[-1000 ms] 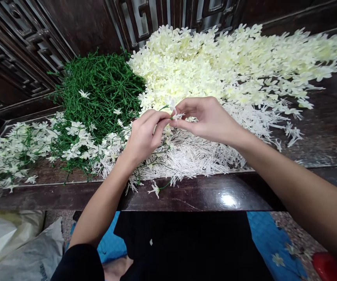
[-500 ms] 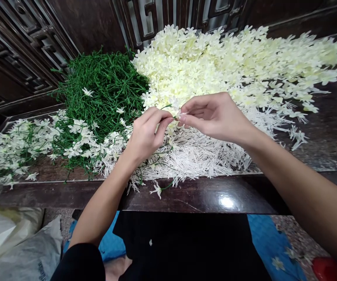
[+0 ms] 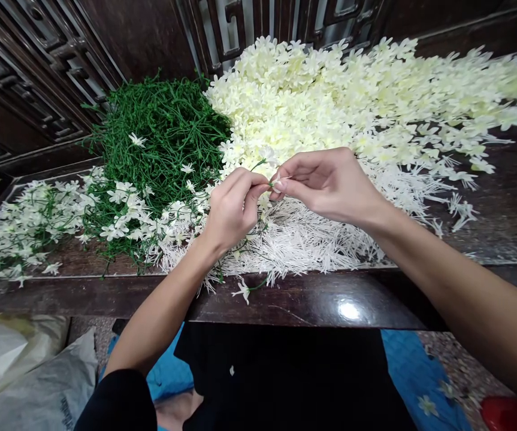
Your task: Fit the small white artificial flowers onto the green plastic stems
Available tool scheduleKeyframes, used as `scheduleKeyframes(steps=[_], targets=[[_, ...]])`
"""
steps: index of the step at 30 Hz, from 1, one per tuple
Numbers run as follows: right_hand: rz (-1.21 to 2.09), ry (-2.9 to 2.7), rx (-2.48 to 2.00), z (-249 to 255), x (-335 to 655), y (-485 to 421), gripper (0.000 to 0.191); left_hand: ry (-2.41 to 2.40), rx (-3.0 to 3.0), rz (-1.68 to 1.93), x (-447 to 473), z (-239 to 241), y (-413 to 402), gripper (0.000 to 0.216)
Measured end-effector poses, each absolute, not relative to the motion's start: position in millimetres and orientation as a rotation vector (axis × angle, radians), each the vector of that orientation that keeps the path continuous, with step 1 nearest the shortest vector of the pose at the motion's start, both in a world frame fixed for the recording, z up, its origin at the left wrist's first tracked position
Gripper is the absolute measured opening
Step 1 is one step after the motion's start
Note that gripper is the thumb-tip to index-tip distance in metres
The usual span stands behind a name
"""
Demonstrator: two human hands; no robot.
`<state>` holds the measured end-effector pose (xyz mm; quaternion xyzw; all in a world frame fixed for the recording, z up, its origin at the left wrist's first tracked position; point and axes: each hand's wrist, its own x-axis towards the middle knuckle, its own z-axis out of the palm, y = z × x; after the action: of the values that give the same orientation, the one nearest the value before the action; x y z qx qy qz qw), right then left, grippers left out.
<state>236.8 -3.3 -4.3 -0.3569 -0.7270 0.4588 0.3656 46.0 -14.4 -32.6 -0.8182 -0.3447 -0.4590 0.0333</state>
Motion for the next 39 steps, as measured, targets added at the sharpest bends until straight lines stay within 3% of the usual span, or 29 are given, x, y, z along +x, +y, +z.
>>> scheduleKeyframes(steps=[28,37,39], targets=[[0.936,-1.826,-0.856,-14,230,-12,0.016,-1.012,-2.442,-1.324,48,-34,-19,0.017],[1.03,-1.833,-0.74,-8,241,-1,0.007,-0.949,-2.479,-1.287,44,-24,-15,0.009],[1.059,-1.833,-0.677,-9,245,5,0.016,-0.98,-2.481,-1.273,43,-22,-15,0.008]])
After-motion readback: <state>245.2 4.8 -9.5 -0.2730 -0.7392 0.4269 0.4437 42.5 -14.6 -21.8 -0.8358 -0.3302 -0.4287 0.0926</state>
